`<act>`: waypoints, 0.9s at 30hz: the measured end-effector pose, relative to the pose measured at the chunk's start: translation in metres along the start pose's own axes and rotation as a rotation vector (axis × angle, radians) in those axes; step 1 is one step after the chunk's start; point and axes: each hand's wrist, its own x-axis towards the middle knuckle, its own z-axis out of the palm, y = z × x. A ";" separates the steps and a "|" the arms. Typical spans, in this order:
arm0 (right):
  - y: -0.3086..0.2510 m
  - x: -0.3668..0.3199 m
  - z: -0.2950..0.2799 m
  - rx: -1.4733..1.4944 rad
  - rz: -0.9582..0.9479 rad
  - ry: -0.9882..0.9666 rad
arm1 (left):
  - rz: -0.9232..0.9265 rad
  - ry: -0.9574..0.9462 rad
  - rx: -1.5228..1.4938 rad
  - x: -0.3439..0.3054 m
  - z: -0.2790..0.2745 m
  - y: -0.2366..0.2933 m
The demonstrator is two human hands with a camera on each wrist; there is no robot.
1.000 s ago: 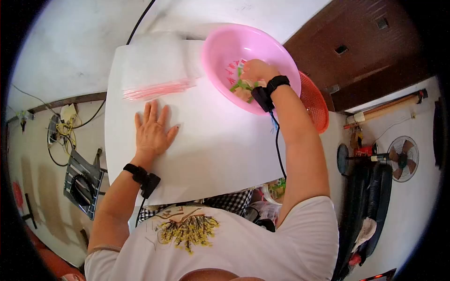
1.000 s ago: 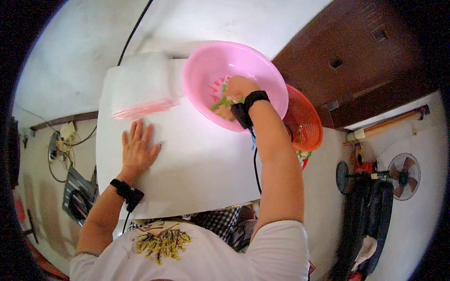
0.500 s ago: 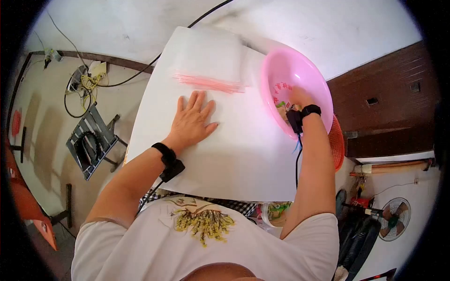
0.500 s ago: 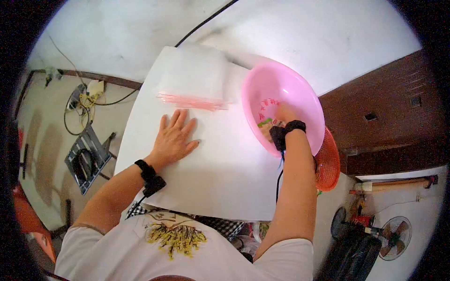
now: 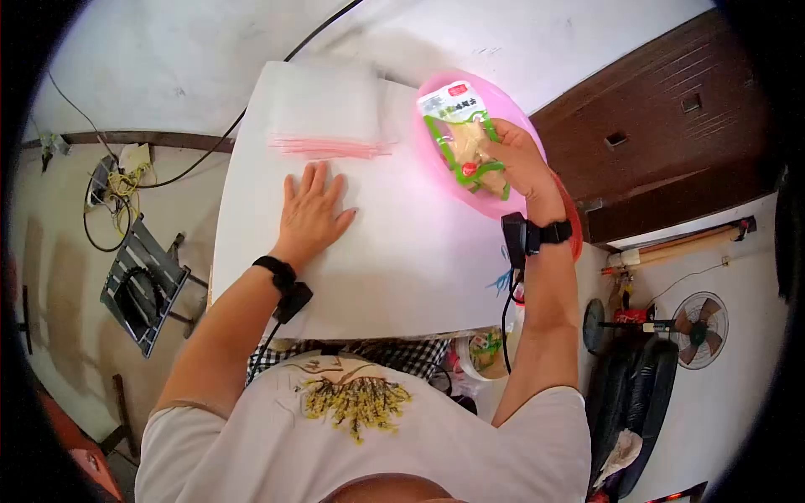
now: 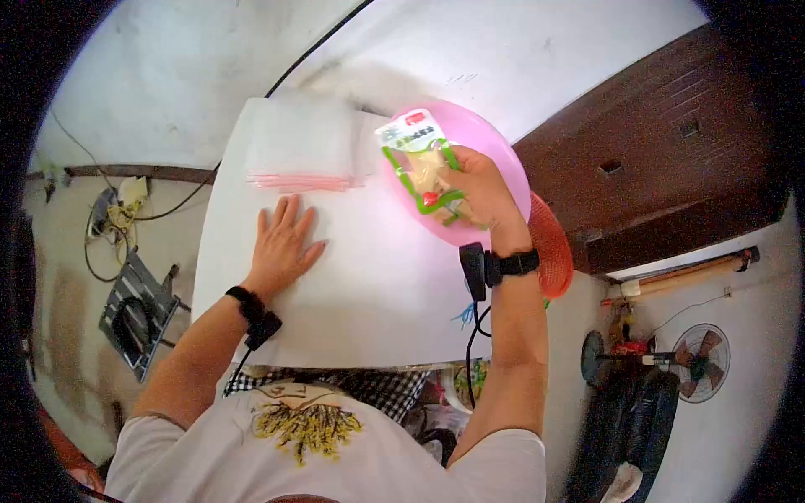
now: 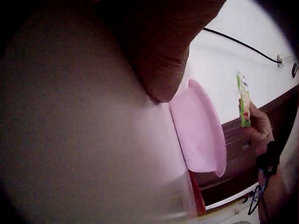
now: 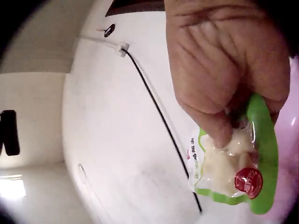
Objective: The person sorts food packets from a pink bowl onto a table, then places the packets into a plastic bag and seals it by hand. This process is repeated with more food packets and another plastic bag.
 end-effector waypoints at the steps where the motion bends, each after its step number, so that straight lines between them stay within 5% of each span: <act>1: 0.000 -0.008 0.009 -0.030 0.028 -0.034 | 0.006 0.044 0.005 -0.001 0.004 -0.001; 6: 0.042 -0.024 0.052 -0.061 0.026 -0.382 | 0.027 0.125 0.045 0.000 0.014 -0.003; 12: 0.050 -0.015 0.097 -0.729 -0.057 -0.666 | 0.020 0.133 0.075 0.002 0.020 -0.002; 15: 0.062 -0.010 0.122 -0.998 -0.336 -0.380 | 0.006 0.071 0.071 0.001 0.015 -0.002; 18: 0.034 -0.007 0.116 -0.681 -0.667 -0.057 | -0.002 -0.009 0.085 0.001 0.009 -0.001; 22: -0.002 0.015 0.045 -0.617 -0.360 0.111 | -0.030 -0.056 0.074 0.004 0.005 0.002; 24: 0.027 0.043 -0.013 -0.675 -0.348 0.109 | -0.044 -0.075 0.071 0.005 0.006 0.001; 27: 0.055 0.063 -0.069 -0.948 -0.058 0.042 | -0.057 -0.109 0.098 0.005 0.009 0.000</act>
